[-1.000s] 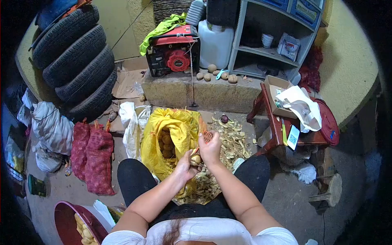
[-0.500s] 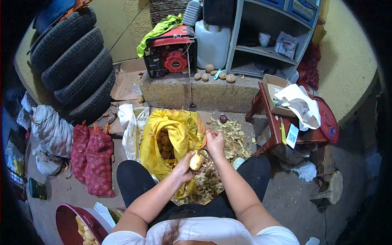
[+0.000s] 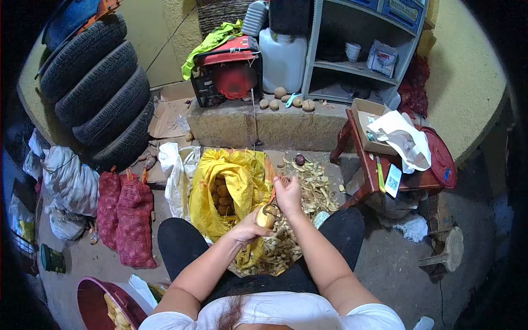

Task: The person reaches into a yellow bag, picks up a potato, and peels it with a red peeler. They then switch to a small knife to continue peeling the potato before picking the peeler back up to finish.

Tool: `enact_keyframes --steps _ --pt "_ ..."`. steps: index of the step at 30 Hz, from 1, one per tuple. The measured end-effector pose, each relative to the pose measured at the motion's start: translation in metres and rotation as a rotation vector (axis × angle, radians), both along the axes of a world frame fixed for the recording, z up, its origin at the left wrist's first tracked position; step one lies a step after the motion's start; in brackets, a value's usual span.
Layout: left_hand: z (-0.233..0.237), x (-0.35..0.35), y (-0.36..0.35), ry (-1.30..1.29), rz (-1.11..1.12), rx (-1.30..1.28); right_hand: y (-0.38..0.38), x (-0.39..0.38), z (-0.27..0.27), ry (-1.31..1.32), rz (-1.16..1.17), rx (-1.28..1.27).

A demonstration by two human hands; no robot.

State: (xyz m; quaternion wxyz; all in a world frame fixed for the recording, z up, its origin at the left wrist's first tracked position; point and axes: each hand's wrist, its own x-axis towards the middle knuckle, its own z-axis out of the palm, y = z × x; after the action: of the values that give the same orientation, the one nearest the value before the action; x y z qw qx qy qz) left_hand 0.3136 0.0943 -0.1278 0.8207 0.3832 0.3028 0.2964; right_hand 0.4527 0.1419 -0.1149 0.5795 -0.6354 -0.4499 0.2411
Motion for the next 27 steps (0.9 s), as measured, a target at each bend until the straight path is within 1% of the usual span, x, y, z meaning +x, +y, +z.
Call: enact_keyframes --steps 2,3,6,7,9,10,11,13,14,15,17,18,19,21,22,23,24,25,26,27 --pt "-0.003 0.000 0.001 -0.038 -0.040 0.088 0.010 0.004 -0.016 0.133 0.030 -0.069" --pt "-0.002 -0.001 -0.001 -0.038 -0.040 0.088 0.017 0.011 -0.027 0.133 0.030 -0.068" --pt "0.015 -0.003 -0.011 -0.054 -0.137 0.075 0.025 0.031 -0.026 0.321 0.002 -0.187" --pt "0.012 -0.004 -0.008 -0.053 -0.137 0.075 0.026 0.032 -0.027 0.322 0.002 -0.187" --pt "-0.004 -0.007 0.000 -0.091 -0.062 -0.011 0.029 0.035 -0.027 0.372 0.036 -0.194" --pt "-0.003 -0.010 0.003 -0.174 -0.078 -0.156 0.028 0.035 -0.025 0.293 0.016 -0.181" --pt "-0.003 -0.010 0.003 -0.177 -0.075 -0.157 0.029 0.037 -0.026 0.290 0.019 -0.183" --pt "0.008 -0.009 0.002 -0.240 0.051 -0.364 0.029 0.038 -0.021 0.330 -0.012 -0.198" --pt "0.016 -0.004 -0.001 -0.140 0.113 -0.329 0.024 0.036 -0.016 0.354 -0.002 -0.209" --pt "0.016 -0.003 -0.001 -0.142 0.113 -0.326 0.020 0.030 -0.010 0.352 -0.001 -0.207" --pt "0.010 -0.001 0.001 -0.103 0.071 -0.150 0.010 0.015 -0.007 0.179 0.106 -0.148" --pt "0.009 -0.001 0.001 -0.083 0.050 -0.063 0.010 0.012 -0.022 0.024 0.176 -0.117" --pt "0.008 0.000 0.000 -0.082 0.049 -0.065 0.006 0.008 -0.019 -0.045 0.172 -0.105" --pt "0.006 0.000 -0.003 0.007 0.066 0.014 0.017 0.015 -0.025 0.107 -0.017 -0.116" --pt "0.005 0.001 -0.003 -0.023 0.065 0.044 0.024 0.027 -0.030 0.107 -0.018 -0.117" --pt "0.002 0.001 -0.002 -0.023 0.064 0.047 0.030 0.040 -0.031 0.152 -0.081 -0.098" --pt "-0.003 0.000 0.000 0.056 0.052 0.087 0.036 0.047 -0.035 0.197 -0.144 -0.077" --pt "-0.005 -0.001 0.001 0.134 0.042 0.126 0.034 0.043 -0.029 0.196 -0.142 -0.074" --pt "-0.006 0.001 0.001 0.131 0.043 0.127 0.026 0.034 -0.018 0.148 -0.046 -0.011" --pt "-0.006 0.003 0.001 0.214 0.088 0.188 0.017 0.024 -0.009 0.099 0.051 0.050"
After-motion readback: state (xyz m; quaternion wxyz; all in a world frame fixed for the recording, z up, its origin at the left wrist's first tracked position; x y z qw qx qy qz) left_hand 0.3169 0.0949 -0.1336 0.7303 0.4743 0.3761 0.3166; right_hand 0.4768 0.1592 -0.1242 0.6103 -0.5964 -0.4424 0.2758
